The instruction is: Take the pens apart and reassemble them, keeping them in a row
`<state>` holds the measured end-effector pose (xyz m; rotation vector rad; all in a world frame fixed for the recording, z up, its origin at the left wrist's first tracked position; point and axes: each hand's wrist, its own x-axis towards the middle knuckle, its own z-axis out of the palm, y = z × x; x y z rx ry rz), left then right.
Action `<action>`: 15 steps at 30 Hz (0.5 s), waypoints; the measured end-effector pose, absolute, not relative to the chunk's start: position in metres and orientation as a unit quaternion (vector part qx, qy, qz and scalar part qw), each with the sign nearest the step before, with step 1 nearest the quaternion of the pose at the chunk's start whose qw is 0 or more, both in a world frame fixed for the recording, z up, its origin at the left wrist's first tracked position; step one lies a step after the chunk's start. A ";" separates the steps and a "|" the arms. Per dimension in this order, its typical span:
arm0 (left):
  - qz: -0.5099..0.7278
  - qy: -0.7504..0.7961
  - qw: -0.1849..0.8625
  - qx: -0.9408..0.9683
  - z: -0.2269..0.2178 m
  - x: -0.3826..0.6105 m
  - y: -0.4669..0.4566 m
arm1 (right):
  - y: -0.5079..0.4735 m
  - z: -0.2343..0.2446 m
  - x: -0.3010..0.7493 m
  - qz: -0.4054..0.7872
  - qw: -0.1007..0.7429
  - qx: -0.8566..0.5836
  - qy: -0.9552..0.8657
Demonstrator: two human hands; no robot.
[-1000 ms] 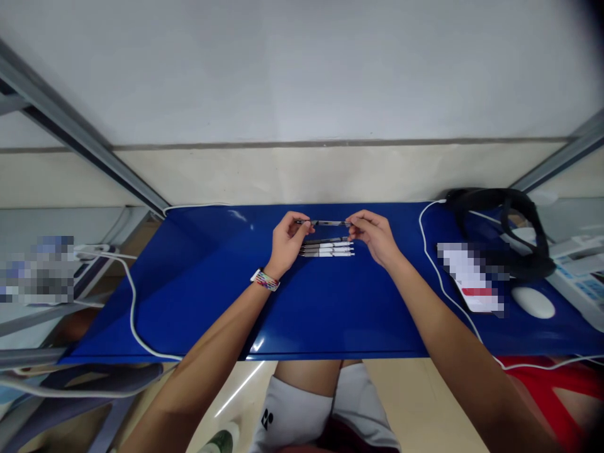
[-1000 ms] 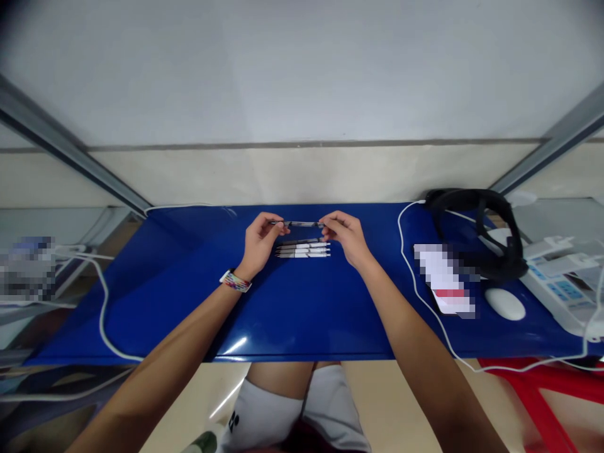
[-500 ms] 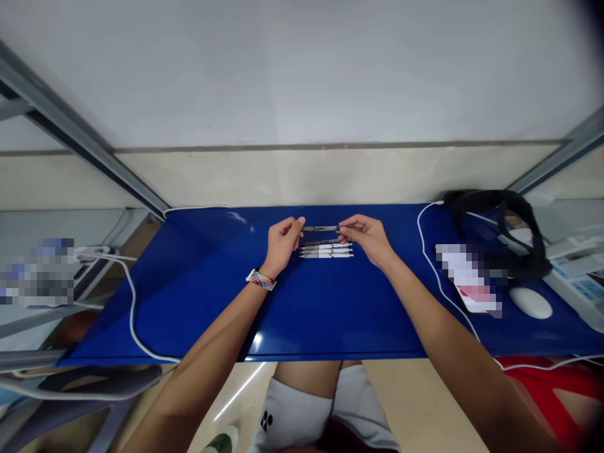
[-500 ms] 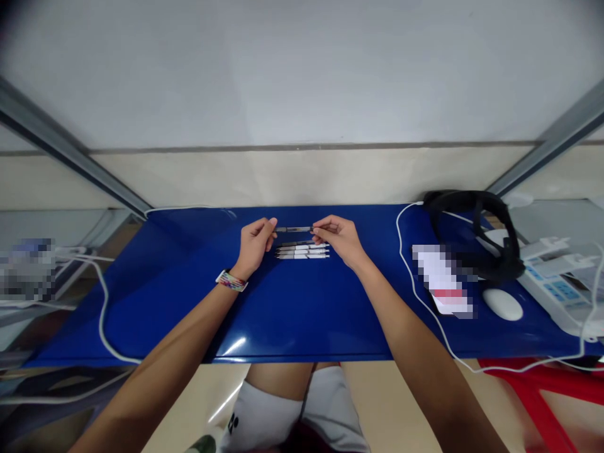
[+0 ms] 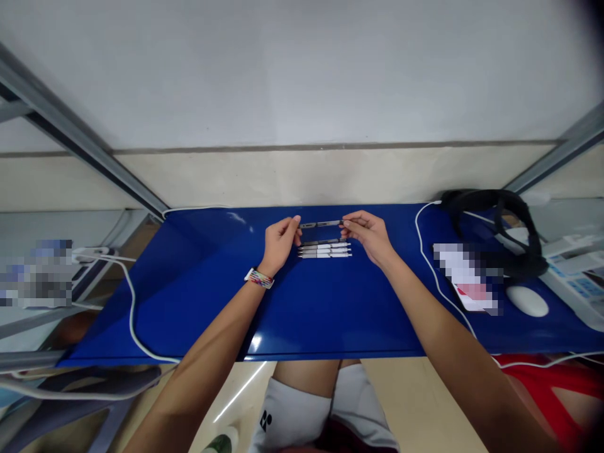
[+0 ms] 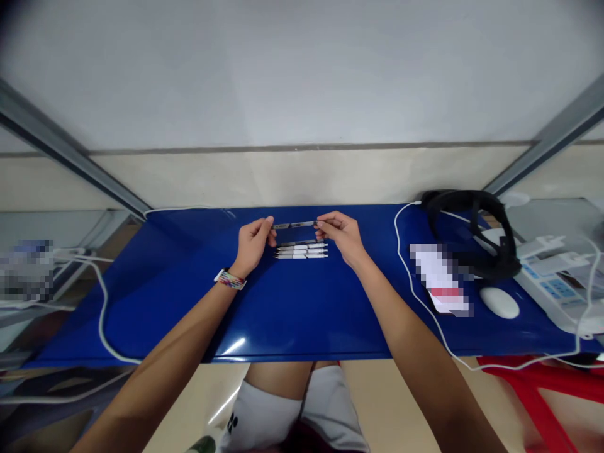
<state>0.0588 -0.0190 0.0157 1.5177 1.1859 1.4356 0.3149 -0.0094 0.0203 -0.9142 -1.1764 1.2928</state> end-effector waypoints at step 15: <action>0.491 0.467 0.406 0.613 0.013 0.046 -0.008 | -0.004 0.018 0.316 0.521 0.567 -0.408 -0.491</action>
